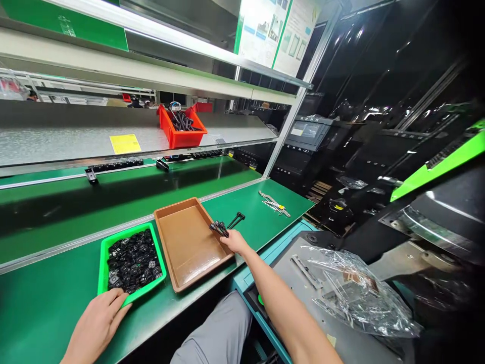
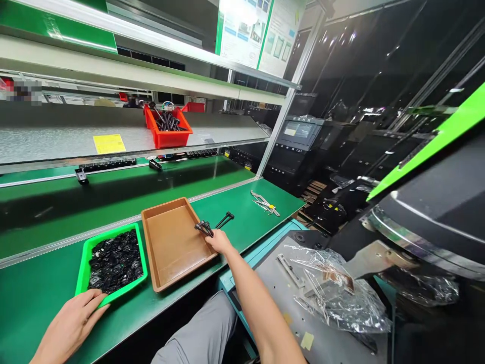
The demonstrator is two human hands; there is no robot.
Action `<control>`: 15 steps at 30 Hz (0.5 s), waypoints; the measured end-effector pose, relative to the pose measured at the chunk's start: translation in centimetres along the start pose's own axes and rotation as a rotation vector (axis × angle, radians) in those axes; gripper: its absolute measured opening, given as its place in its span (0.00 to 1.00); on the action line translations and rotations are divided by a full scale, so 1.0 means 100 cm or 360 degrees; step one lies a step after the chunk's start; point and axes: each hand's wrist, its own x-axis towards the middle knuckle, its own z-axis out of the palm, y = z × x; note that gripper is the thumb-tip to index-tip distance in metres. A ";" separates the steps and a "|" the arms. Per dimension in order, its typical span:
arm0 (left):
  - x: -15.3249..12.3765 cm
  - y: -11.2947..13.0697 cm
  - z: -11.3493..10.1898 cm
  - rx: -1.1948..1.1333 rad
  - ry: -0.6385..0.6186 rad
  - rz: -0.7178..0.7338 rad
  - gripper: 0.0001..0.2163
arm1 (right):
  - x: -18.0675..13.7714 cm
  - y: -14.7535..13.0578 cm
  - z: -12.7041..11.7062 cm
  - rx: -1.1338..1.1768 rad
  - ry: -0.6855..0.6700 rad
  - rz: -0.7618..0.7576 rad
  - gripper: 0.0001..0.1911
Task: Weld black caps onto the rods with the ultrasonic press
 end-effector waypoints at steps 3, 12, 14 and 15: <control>-0.003 -0.001 -0.004 -0.0049 0.0012 -0.0013 0.18 | -0.005 0.003 0.001 0.0062 0.0081 0.0058 0.11; 0.106 0.102 -0.041 -0.1460 -0.0345 -0.0567 0.22 | -0.041 -0.055 0.030 0.0498 0.0346 0.0197 0.07; 0.149 0.128 -0.029 -0.1894 -0.0513 -0.0583 0.28 | -0.053 -0.080 0.052 0.0590 0.0315 0.0176 0.06; 0.168 0.139 -0.021 -0.1999 -0.0557 -0.0603 0.28 | -0.059 -0.091 0.062 0.0633 0.0299 0.0131 0.06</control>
